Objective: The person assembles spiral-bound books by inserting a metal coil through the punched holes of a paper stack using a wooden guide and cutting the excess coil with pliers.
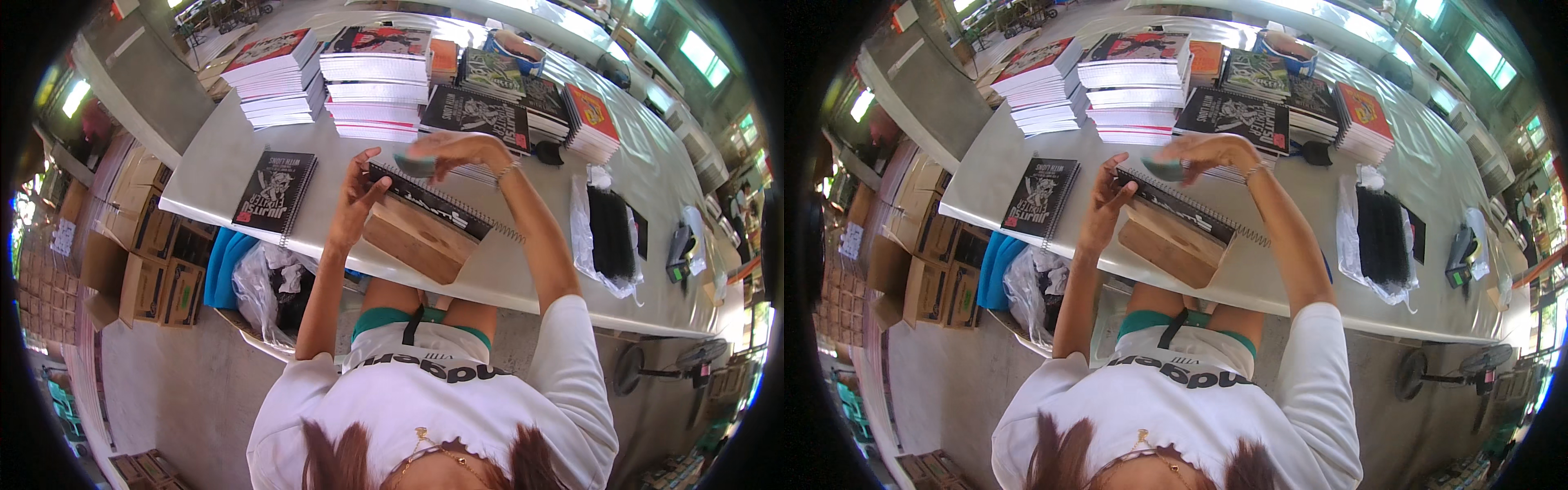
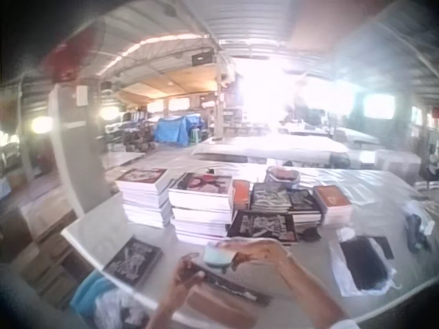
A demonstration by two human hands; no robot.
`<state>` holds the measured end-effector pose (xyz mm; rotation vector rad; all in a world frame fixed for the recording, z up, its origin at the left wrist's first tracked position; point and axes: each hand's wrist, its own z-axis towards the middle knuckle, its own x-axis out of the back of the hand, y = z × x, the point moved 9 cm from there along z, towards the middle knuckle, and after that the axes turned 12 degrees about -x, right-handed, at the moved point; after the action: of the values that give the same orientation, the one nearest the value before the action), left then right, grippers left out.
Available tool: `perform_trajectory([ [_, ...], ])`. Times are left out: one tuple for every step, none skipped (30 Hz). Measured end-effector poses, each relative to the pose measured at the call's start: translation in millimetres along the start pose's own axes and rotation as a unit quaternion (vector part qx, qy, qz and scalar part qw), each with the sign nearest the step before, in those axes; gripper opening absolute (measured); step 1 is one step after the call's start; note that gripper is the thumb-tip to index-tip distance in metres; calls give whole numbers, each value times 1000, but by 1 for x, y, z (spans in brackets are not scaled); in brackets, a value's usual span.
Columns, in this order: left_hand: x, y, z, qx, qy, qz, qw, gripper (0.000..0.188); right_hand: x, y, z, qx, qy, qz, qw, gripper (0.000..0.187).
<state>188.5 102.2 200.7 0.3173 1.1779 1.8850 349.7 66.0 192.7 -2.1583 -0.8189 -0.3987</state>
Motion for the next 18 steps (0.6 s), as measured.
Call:
perform_trajectory([
  [2, -2, -1, 2, 5, -1, 1000, 49, 1, -28, -16, 171, -79, 259, 947, 63],
  [5, -4, -1, 8, 8, -3, 1000, 50, -1, -40, -28, 240, -115, 301, 916, 44],
  [6, -7, -3, 15, 12, -6, 1000, 52, -3, -45, -23, 237, -119, 301, 916, 44],
  [1, -9, -4, 21, 5, -9, 1000, 52, -10, -30, -9, 135, -63, 147, 978, 45],
  [2, -6, -4, 23, 22, -20, 999, 52, -9, -19, 4, 32, -9, -18, 999, 47],
  [4, -4, -4, 26, 39, -30, 998, 53, -11, 0, 13, -101, 4, -190, 977, 48],
  [5, -1, -4, 21, 38, -29, 999, 53, -9, 7, 16, -99, 8, -192, 976, 48],
  [4, -2, -5, 19, 33, -25, 999, 53, -8, -2, 10, 16, -27, 51, 998, 52],
  [3, -4, -3, 17, 28, -20, 999, 54, 5, -10, 3, 132, -60, 290, 946, 55],
  [6, -7, -5, 20, 32, -20, 999, 54, -1, -19, -9, 170, -61, 291, 940, 54],
  [9, -11, -5, 25, 36, -13, 999, 52, -4, -24, -7, 167, -65, 292, 940, 54],
  [13, -14, -7, 30, 40, -7, 999, 51, -12, -24, 0, 113, -50, 167, 978, 58],
  [12, -15, -6, 31, 35, -7, 999, 51, -13, -15, 5, 60, -26, 42, 997, 61],
  [10, -16, -7, 42, 16, -5, 999, 49, -7, 1, 15, 17, 16, 19, 1000, 59],
  [7, -19, -7, 53, -3, -3, 999, 48, -9, 13, 11, 16, 20, 22, 999, 59],
  [12, -18, -8, 50, 3, -1, 999, 48, -14, 22, 5, 16, 7, 71, 997, 62],
  [11, -19, -8, 46, -5, -4, 999, 47, -17, 35, -4, 13, -3, 122, 992, 64],
  [6, -22, -8, 44, -18, -10, 999, 46, -16, 56, -15, 6, 8, 91, 996, 65],
])
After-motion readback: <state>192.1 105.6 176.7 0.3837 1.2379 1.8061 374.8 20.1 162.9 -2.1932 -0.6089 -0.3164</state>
